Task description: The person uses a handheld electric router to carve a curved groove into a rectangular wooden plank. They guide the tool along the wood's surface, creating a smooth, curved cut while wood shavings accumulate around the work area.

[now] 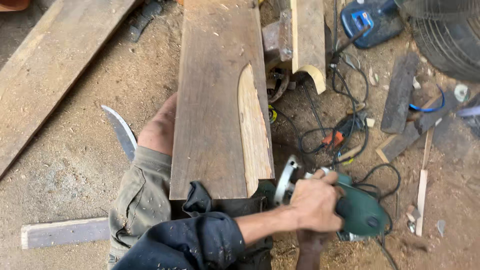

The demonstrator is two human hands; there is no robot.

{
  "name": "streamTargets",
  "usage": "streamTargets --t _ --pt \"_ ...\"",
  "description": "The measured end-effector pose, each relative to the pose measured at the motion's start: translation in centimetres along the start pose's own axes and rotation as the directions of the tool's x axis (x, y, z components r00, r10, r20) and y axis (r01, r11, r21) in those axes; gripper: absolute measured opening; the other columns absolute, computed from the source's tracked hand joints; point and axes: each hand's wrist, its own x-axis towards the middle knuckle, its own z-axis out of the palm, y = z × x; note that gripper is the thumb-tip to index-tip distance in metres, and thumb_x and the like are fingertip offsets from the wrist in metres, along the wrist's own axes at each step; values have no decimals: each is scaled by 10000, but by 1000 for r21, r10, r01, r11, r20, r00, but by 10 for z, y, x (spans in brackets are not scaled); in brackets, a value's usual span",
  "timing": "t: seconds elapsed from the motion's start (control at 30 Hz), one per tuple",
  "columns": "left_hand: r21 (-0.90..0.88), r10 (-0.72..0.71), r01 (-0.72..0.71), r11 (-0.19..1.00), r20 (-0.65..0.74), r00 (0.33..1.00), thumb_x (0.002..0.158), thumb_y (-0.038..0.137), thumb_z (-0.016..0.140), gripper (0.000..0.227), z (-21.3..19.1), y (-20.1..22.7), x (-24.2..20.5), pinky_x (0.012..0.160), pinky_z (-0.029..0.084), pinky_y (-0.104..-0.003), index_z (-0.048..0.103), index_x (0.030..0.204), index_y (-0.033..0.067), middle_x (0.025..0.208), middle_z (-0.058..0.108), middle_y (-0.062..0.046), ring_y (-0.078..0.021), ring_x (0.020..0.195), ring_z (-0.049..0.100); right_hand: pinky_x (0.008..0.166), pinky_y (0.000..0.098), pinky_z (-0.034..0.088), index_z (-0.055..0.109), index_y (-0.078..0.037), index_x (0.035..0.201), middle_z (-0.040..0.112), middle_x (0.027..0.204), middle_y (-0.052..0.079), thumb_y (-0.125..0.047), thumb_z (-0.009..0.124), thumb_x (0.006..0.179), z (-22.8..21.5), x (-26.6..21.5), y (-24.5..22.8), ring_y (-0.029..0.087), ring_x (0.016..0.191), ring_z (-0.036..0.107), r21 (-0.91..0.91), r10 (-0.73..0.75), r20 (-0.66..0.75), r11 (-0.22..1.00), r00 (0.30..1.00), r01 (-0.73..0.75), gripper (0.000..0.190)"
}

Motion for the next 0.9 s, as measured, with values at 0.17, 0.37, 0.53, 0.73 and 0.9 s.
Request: streamTargets --t 0.17,0.37,0.53,0.73,0.9 --pt "-163 66 -75 984 -63 996 601 368 746 568 -56 53 -4 840 548 -439 771 1079 62 1096 610 -118 -327 1099 591 1080 449 518 496 56 1383 587 1341 216 -252 521 971 107 -30 -91 339 1228 612 -123 -254 178 953 951 278 515" --pt "-251 187 -219 943 -144 972 607 391 756 577 -124 80 6 849 552 -385 775 1092 79 1033 623 -92 -251 1035 597 1062 435 557 547 47 1341 622 1284 184 -155 583 938 230 -80 -141 308 1188 646 -134 -482 390 813 785 566 451" --pt "-415 207 -276 867 -203 957 655 353 802 553 -208 26 43 822 556 -370 666 1098 51 1028 669 -83 -213 935 697 1048 422 589 590 38 1306 652 1237 158 -74 634 911 326 -94 -145 282 1155 674 -117 -534 563 704 631 701 413" --pt "-429 -27 -166 888 -408 913 840 376 728 370 -304 -86 76 620 576 -299 689 990 41 840 656 -11 -118 702 655 1030 407 629 641 29 1263 687 1181 126 23 696 878 412 -90 -76 251 1115 707 -150 -498 689 614 527 775 389" --pt "-386 93 -339 858 -533 841 989 243 687 226 -333 -170 89 706 446 -292 677 918 29 879 526 12 -99 787 511 753 280 508 609 -14 1130 616 983 18 77 636 850 474 -69 -22 131 841 593 -167 -391 823 528 413 833 296"
